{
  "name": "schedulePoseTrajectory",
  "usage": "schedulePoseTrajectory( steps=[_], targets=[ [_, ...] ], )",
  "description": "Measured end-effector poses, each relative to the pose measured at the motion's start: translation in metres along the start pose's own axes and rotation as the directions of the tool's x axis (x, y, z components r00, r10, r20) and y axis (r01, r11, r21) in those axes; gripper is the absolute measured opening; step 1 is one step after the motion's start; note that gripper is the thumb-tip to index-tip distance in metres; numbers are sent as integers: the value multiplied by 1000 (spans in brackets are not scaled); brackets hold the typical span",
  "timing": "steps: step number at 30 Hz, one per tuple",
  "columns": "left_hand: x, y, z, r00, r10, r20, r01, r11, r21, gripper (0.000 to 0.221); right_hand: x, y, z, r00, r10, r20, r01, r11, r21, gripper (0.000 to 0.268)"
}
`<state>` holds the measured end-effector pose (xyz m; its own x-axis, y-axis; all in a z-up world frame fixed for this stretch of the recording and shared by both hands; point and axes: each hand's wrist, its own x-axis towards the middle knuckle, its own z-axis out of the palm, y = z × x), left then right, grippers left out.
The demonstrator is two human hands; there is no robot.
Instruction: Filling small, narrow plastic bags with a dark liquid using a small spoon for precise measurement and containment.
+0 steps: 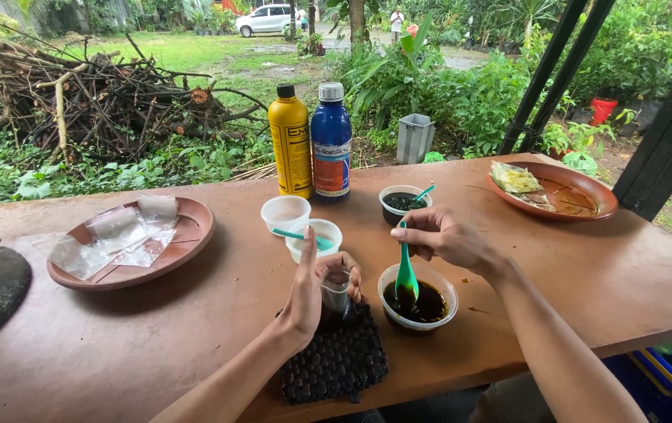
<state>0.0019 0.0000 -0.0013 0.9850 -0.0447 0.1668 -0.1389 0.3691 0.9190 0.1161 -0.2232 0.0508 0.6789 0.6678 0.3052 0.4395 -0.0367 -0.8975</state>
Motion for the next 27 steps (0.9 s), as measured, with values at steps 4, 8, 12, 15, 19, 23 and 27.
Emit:
schedulePoseTrajectory(
  steps=[4,8,12,15,19,23,27],
  targets=[
    [-1,1,1,1000,4,2,-4,1000,23,102,4,12,-9,990,129,-52,-123,987,106,14],
    [-3,2,3,1000,-2,-2,2,1000,27,102,5,9,-8,963,253,-89,-222,939,262,14],
    [-2,2,2,1000,-5,-8,5,1000,9,102,7,13,-6,945,309,-113,-250,898,362,13],
    [-1,0,1,1000,2,7,-2,1000,23,103,5,6,-3,939,322,-118,-252,882,398,15],
    [1,-2,-1,1000,10,16,-10,1000,9,103,3,-8,3,940,291,-177,-205,899,388,15],
    [2,-2,0,1000,18,22,-18,1000,10,104,6,-5,4,935,261,-239,-153,907,392,16],
    [0,0,0,999,23,42,-23,1000,-6,102,12,-14,16,933,229,-277,-105,910,402,14]
  ],
)
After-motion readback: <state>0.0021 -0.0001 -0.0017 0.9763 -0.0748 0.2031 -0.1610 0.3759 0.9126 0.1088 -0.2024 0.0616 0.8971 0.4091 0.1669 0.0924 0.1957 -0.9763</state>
